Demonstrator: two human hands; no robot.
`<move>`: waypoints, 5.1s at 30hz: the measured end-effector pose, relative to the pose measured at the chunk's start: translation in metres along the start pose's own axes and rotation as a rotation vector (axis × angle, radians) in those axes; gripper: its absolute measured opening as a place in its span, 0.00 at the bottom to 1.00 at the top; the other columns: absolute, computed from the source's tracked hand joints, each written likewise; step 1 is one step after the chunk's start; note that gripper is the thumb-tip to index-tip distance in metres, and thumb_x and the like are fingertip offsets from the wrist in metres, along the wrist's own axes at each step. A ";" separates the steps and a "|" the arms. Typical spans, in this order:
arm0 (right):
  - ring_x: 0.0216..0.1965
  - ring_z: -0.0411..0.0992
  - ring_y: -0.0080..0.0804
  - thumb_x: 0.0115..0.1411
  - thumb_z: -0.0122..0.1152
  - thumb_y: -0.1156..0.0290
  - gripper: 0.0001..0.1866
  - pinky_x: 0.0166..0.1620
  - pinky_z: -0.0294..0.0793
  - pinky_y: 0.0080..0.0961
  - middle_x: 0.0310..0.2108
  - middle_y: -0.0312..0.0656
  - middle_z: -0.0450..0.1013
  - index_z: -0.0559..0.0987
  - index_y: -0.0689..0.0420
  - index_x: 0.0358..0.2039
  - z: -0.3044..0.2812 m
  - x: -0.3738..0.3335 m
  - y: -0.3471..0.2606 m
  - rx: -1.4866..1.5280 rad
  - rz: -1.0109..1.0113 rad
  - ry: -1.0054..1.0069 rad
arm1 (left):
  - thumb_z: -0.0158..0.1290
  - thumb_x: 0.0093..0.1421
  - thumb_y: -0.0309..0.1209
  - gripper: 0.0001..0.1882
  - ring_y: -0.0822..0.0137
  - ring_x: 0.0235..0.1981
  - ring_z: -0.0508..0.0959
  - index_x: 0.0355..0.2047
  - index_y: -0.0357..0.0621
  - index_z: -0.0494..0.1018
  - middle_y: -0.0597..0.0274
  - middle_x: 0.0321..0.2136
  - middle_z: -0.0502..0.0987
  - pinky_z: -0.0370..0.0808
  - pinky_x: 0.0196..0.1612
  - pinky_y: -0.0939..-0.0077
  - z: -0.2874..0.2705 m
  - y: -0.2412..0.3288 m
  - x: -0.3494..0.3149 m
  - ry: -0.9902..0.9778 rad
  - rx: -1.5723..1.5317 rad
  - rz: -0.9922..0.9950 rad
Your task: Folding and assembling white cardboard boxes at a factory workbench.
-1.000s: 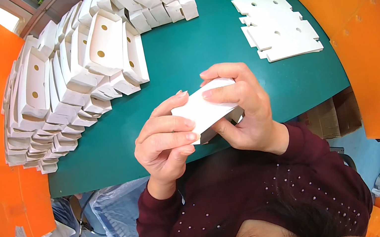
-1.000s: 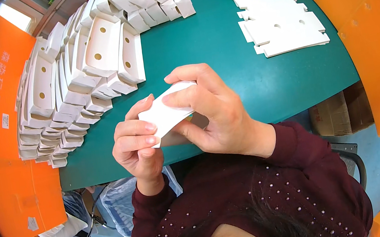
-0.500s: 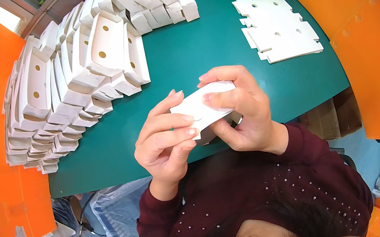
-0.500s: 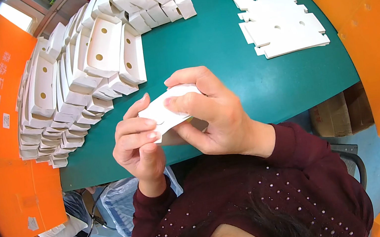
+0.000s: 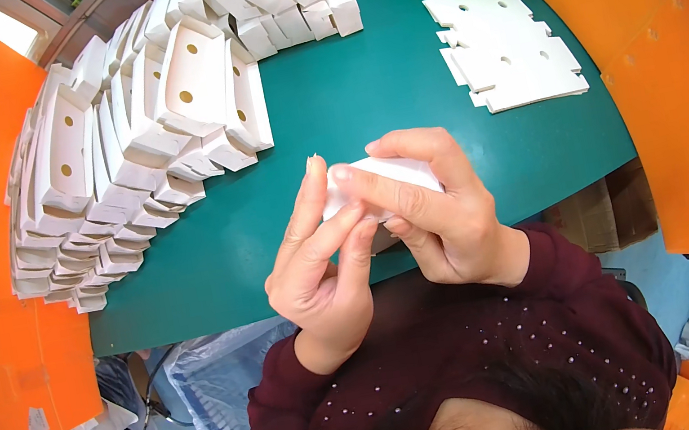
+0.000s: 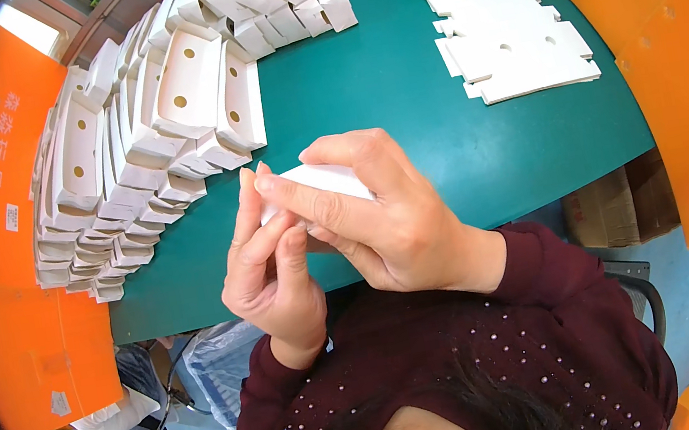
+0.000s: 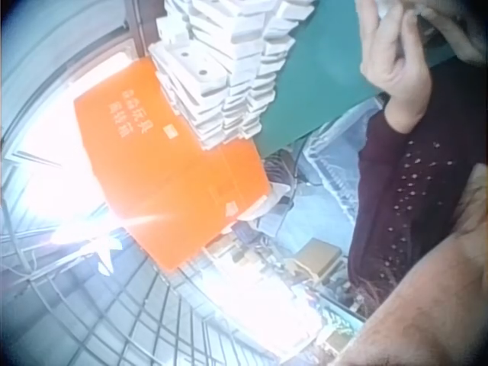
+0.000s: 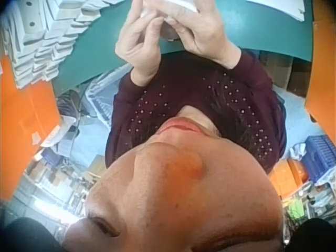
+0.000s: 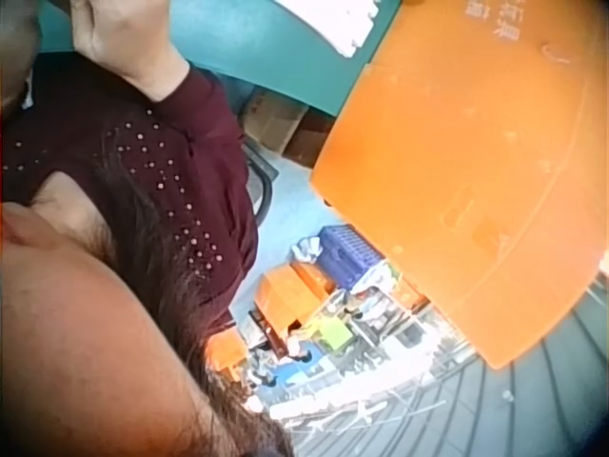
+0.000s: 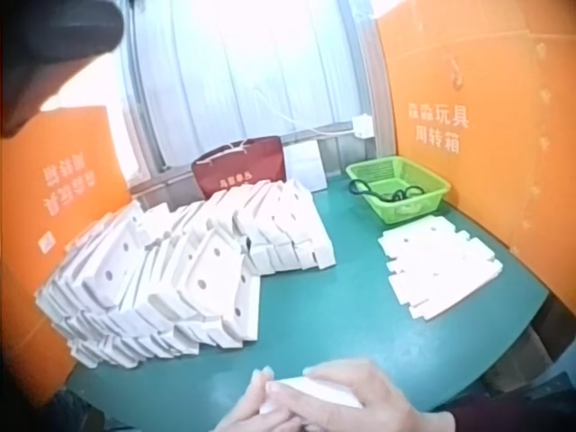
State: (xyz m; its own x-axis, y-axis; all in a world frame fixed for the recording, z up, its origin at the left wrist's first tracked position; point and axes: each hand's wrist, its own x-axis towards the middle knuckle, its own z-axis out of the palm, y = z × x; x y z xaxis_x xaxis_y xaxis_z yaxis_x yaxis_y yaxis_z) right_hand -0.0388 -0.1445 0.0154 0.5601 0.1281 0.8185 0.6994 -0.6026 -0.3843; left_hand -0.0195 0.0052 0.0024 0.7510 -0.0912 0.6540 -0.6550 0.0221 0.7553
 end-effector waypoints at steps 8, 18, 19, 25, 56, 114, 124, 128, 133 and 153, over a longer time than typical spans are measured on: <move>0.55 0.66 0.42 0.70 0.38 0.63 0.23 0.58 0.62 0.36 0.53 0.49 0.65 0.68 0.65 0.58 -0.015 -0.004 0.027 0.121 0.220 0.282 | 0.69 0.45 0.39 0.63 0.45 0.64 0.58 0.67 0.35 0.34 0.37 0.67 0.42 0.51 0.65 0.54 -0.005 -0.031 -0.002 -0.169 0.270 0.105; 0.63 0.52 0.34 0.68 0.41 0.66 0.27 0.65 0.48 0.35 0.62 0.44 0.54 0.50 0.57 0.65 0.018 -0.065 0.036 0.890 0.887 0.532 | 0.56 0.60 0.24 0.26 0.68 0.45 0.75 0.57 0.30 0.64 0.56 0.46 0.75 0.68 0.52 0.75 -0.042 -0.028 0.025 -0.025 -0.099 -0.442; 0.62 0.53 0.35 0.67 0.45 0.65 0.28 0.64 0.49 0.35 0.60 0.45 0.56 0.51 0.57 0.64 0.009 -0.066 0.042 0.578 0.745 0.476 | 0.58 0.56 0.23 0.21 0.70 0.39 0.77 0.51 0.32 0.72 0.57 0.39 0.79 0.71 0.45 0.78 -0.043 -0.017 0.038 -0.064 -0.007 -0.417; 0.54 0.62 0.35 0.62 0.57 0.67 0.28 0.57 0.61 0.34 0.52 0.50 0.62 0.57 0.60 0.58 -0.014 -0.020 0.033 0.051 0.120 -0.017 | 0.60 0.46 0.17 0.26 0.72 0.34 0.77 0.49 0.39 0.76 0.59 0.34 0.79 0.72 0.39 0.80 -0.033 0.027 0.070 -0.588 0.321 -0.163; 0.46 0.71 0.37 0.65 0.46 0.76 0.13 0.50 0.71 0.30 0.48 0.60 0.67 0.57 0.61 0.48 0.016 -0.020 0.009 0.660 0.304 0.191 | 0.46 0.54 0.17 0.13 0.62 0.41 0.73 0.39 0.42 0.64 0.60 0.32 0.71 0.66 0.53 0.60 0.010 -0.019 0.020 -0.119 -0.366 0.081; 0.46 0.77 0.40 0.50 0.67 0.81 0.05 0.46 0.76 0.27 0.49 0.54 0.74 0.79 0.60 0.27 -0.027 0.001 0.020 0.471 0.315 -0.093 | 0.57 0.51 0.18 0.15 0.64 0.42 0.74 0.39 0.38 0.67 0.59 0.36 0.70 0.70 0.46 0.73 0.003 -0.017 0.022 -0.173 -0.364 -0.105; 0.45 0.74 0.40 0.49 0.66 0.83 0.11 0.47 0.73 0.27 0.48 0.55 0.71 0.73 0.59 0.32 -0.013 0.004 0.023 0.247 0.212 -0.009 | 0.61 0.53 0.30 0.36 0.54 0.48 0.71 0.57 0.39 0.54 0.55 0.49 0.63 0.70 0.54 0.56 0.002 -0.033 0.007 0.162 -0.374 0.057; 0.43 0.72 0.39 0.47 0.67 0.80 0.14 0.44 0.73 0.28 0.45 0.53 0.70 0.71 0.58 0.33 0.000 0.001 0.015 0.231 0.193 0.055 | 0.60 0.57 0.35 0.17 0.56 0.43 0.73 0.42 0.38 0.71 0.55 0.44 0.68 0.75 0.45 0.64 -0.007 -0.038 0.008 0.053 -0.018 0.285; 0.37 0.68 0.34 0.41 0.67 0.84 0.22 0.37 0.71 0.27 0.39 0.47 0.66 0.73 0.56 0.38 0.012 -0.003 0.015 0.145 0.134 0.135 | 0.58 0.57 0.39 0.10 0.58 0.40 0.73 0.29 0.46 0.79 0.64 0.31 0.78 0.74 0.45 0.62 -0.006 -0.032 0.016 -0.072 -0.058 0.268; 0.41 0.66 0.38 0.43 0.63 0.80 0.22 0.39 0.70 0.28 0.43 0.51 0.64 0.75 0.55 0.42 0.004 -0.005 0.012 0.212 0.140 0.045 | 0.51 0.64 0.38 0.19 0.43 0.52 0.74 0.43 0.30 0.76 0.35 0.51 0.71 0.71 0.53 0.52 -0.002 -0.029 0.004 -0.118 -0.381 0.112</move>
State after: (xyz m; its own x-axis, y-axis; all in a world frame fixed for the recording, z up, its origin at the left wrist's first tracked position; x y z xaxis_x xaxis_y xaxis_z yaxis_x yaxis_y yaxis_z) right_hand -0.0311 -0.1487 0.0052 0.6412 0.0167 0.7672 0.6963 -0.4328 -0.5726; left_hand 0.0027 0.0059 -0.0162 0.6476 -0.1800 0.7404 -0.6380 0.4032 0.6560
